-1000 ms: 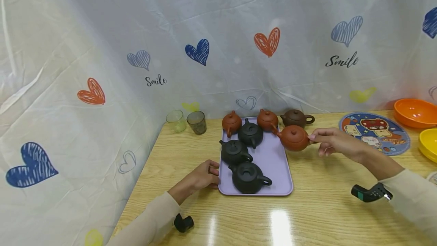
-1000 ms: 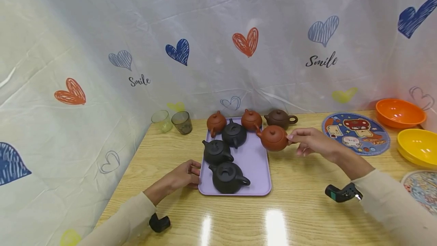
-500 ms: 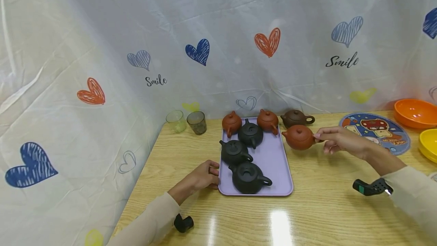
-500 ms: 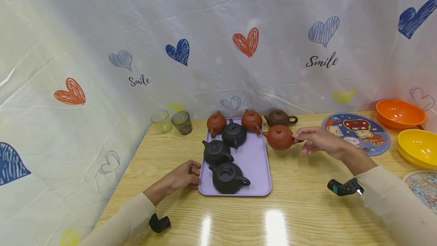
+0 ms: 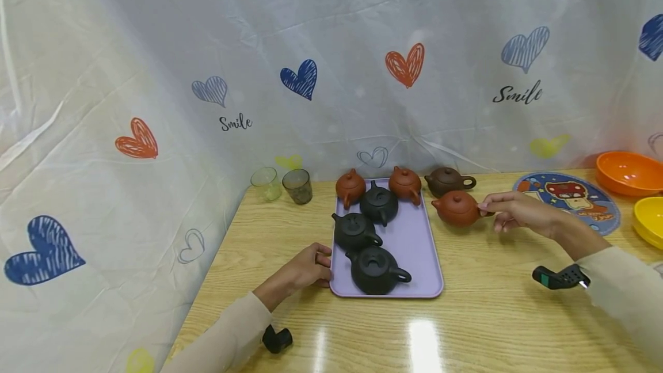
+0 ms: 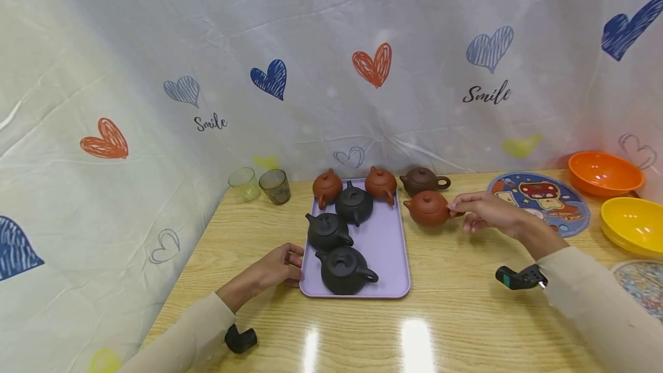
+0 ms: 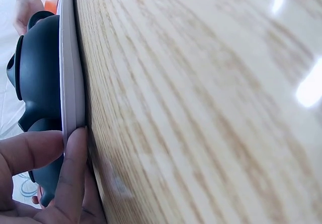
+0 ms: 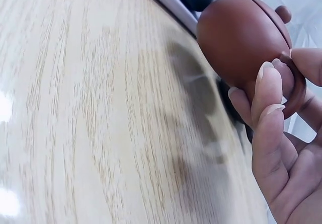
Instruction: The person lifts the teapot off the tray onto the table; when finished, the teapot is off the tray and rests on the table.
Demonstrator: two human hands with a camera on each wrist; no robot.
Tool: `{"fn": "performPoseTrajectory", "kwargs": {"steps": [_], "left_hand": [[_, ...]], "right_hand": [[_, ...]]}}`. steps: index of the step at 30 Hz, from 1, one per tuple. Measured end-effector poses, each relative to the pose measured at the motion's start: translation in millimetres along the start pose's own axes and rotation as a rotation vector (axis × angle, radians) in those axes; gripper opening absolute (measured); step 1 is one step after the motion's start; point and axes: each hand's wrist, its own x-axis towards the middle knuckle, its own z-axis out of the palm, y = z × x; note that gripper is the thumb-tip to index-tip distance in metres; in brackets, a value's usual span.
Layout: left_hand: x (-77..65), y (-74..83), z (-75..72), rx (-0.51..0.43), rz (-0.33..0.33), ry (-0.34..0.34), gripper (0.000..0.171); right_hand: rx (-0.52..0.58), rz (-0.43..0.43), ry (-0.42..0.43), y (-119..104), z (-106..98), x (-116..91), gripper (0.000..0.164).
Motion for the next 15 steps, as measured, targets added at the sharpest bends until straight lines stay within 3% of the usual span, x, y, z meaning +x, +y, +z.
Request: {"fn": "performPoseTrajectory", "kwargs": {"steps": [15], "left_hand": [[0.4, -0.2, -0.7, 0.002, 0.003, -0.013, 0.058]], "right_hand": [[-0.012, 0.031, 0.025, 0.4, 3.8, 9.9, 0.023]]}}
